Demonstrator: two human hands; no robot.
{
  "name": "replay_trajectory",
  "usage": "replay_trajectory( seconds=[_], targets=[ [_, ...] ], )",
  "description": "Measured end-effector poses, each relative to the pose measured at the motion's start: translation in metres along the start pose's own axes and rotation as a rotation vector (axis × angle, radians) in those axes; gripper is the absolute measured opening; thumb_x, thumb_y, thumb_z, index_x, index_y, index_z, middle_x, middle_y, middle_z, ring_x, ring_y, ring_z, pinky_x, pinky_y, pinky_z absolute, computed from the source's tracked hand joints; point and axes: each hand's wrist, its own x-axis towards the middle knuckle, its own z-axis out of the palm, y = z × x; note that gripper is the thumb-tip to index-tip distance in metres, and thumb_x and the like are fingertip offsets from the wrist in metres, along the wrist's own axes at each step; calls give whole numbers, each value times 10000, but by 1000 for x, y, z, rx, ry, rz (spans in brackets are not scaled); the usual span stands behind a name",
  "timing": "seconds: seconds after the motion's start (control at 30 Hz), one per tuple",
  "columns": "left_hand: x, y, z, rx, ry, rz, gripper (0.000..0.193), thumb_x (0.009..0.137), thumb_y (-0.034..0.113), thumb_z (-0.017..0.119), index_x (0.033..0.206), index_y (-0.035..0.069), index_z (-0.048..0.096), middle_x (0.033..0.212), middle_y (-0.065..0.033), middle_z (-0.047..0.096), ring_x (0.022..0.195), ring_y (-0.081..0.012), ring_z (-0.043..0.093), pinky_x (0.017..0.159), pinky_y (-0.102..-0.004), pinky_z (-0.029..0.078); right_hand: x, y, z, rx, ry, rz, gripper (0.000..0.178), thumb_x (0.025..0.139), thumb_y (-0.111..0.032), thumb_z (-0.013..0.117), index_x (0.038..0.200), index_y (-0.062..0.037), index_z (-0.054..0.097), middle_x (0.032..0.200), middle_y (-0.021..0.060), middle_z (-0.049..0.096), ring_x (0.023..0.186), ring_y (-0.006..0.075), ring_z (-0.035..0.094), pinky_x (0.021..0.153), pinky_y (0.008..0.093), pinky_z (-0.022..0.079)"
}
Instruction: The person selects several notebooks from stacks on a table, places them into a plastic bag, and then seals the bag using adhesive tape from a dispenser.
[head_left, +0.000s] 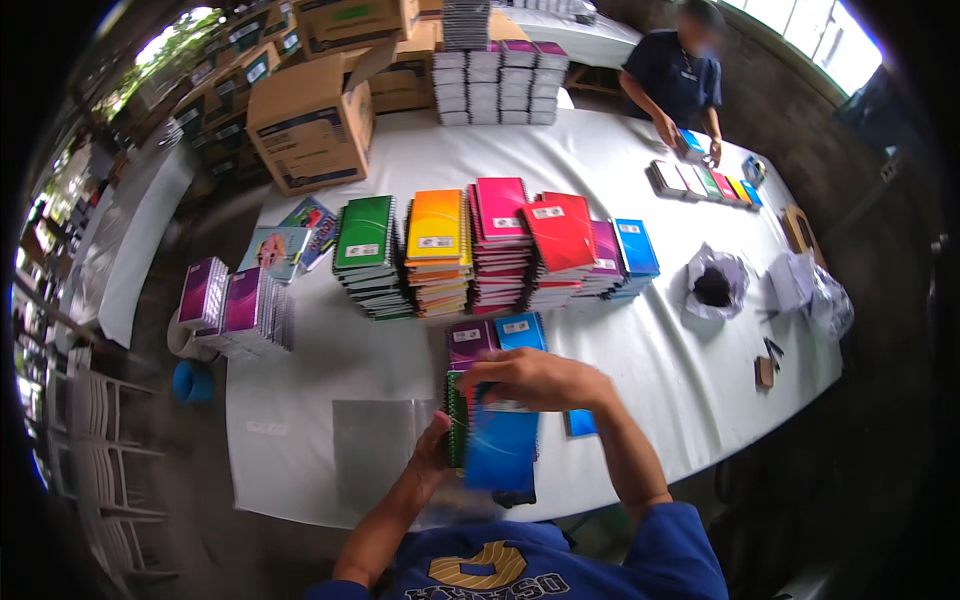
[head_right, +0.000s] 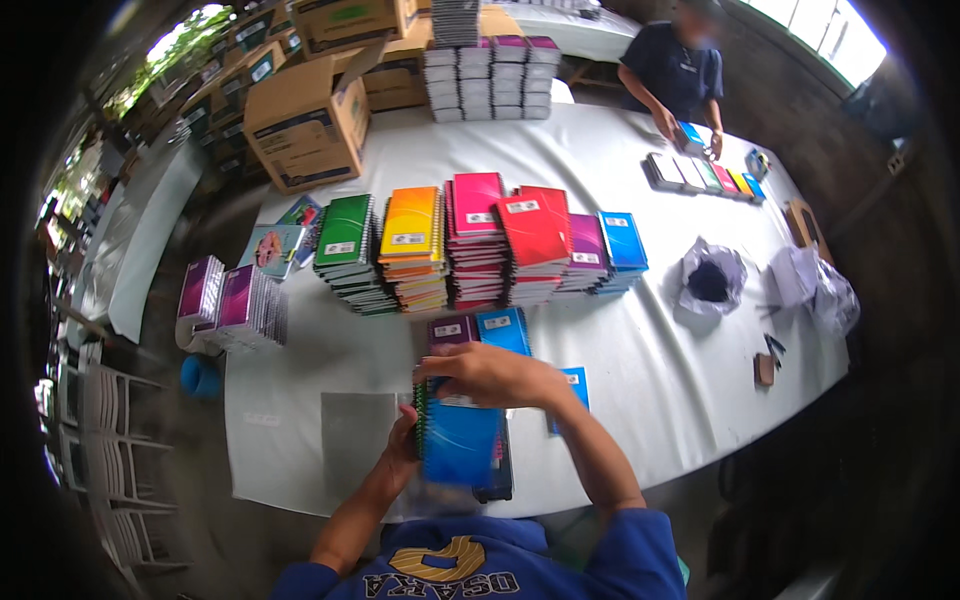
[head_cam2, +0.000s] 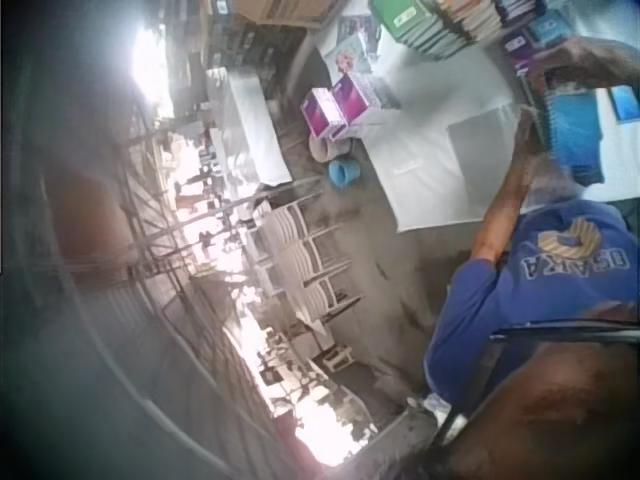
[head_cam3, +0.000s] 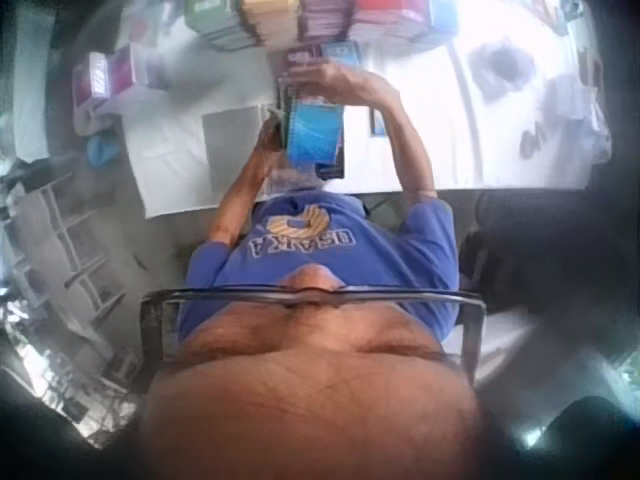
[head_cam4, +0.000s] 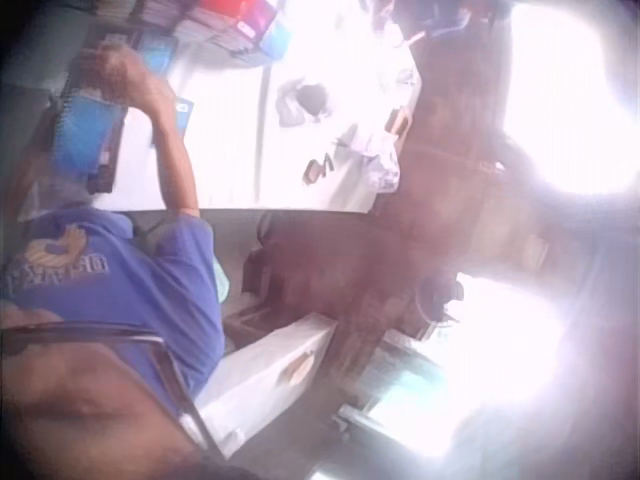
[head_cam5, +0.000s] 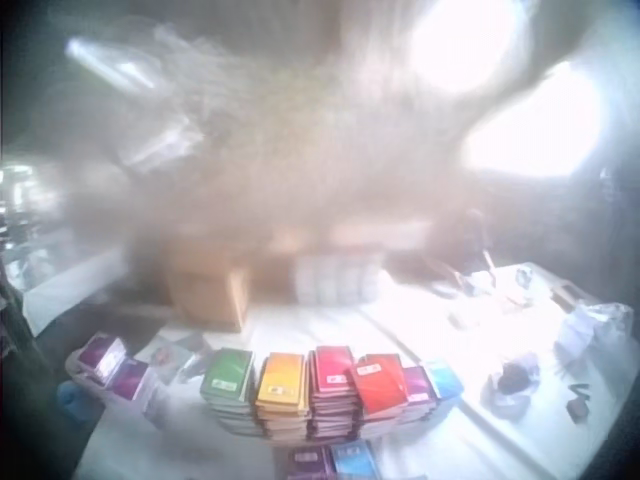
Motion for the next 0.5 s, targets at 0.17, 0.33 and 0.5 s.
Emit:
replay_trajectory(
  seconds=[0.17,0.33,0.5],
  targets=[
    [-38,9,63,-90,96,-192,835,837,598,603,1363,-25,423,1274,-208,568,1131,-307,594,959,-446,499,-70,88,18,35,816,314,271,765,61,679,1023,-7,632,1001,149,601,874,293,642,749,355,522],
    [-67,-3,73,-202,353,-193,703,870,574,564,1322,40,499,1250,-169,595,1082,-290,621,938,-428,511,-175,188,135,-666,744,1470,716,616,-395,880,1081,46,558,1127,221,549,1058,391,544,822,509,481],
    [-104,-20,47,-124,368,-121,688,861,560,583,1334,71,487,1244,-159,600,1077,-316,621,918,-462,519,-181,200,180,-595,975,1368,759,558,-371,910,1050,57,522,1150,224,539,1109,388,502,845,470,461]
  ],
)
